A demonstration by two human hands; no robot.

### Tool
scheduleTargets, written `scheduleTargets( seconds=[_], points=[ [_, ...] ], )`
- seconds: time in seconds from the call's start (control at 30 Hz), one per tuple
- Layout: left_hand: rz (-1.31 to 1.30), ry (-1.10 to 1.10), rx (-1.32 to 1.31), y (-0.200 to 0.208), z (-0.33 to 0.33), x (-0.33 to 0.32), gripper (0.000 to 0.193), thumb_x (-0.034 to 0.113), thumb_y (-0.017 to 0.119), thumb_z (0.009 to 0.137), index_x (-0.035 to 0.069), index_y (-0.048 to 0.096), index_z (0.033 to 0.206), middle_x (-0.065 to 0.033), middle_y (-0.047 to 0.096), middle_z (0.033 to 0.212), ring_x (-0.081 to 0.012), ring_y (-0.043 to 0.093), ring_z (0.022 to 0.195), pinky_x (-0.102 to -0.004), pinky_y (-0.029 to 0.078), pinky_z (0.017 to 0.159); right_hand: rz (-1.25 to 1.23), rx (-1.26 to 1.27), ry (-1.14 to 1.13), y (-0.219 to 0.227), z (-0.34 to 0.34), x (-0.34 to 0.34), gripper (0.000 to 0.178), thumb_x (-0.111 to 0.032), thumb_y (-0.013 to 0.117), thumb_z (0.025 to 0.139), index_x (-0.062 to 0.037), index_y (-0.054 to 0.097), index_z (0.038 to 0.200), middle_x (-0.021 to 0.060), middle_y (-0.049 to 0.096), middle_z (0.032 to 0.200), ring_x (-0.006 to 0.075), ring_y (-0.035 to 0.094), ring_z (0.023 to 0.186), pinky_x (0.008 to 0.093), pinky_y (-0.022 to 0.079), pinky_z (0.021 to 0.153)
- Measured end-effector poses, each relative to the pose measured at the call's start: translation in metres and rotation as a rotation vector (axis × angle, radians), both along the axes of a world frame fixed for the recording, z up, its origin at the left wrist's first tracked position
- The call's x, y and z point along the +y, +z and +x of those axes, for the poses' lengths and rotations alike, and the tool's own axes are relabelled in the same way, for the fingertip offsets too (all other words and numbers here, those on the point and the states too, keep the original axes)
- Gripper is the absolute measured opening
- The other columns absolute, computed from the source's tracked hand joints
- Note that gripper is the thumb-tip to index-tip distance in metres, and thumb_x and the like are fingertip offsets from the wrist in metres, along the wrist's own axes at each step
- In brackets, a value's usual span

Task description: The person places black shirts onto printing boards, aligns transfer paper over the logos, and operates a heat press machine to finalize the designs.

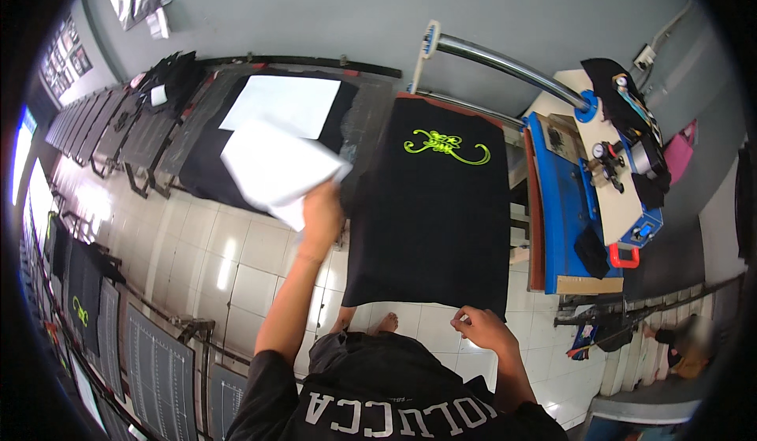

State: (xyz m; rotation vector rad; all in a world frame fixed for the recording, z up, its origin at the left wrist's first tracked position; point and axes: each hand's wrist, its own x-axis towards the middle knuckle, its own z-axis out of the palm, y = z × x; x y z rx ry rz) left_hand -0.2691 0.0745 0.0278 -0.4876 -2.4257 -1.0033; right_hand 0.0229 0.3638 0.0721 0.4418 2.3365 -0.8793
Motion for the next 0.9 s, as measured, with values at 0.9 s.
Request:
scheduleTargets(
  seconds=[0.9],
  points=[
    [-0.704,-0.525,-0.065,-0.086,-0.051,0.203,0.048,0.012,0.044,0.096,0.024,0.049,0.142,-0.0003,0.043,0.150,-0.0339,0.035,0.141,-0.0518,0.026,0.117,0.938,0.701,-0.538,0.069,0.035,0.307,0.046,-0.035,0.068,0.089,0.0030,0.055,0.112,0.0240,0.062,0.102,0.0440,0.056,0.100,0.0509,0.044,0.091]
  ],
)
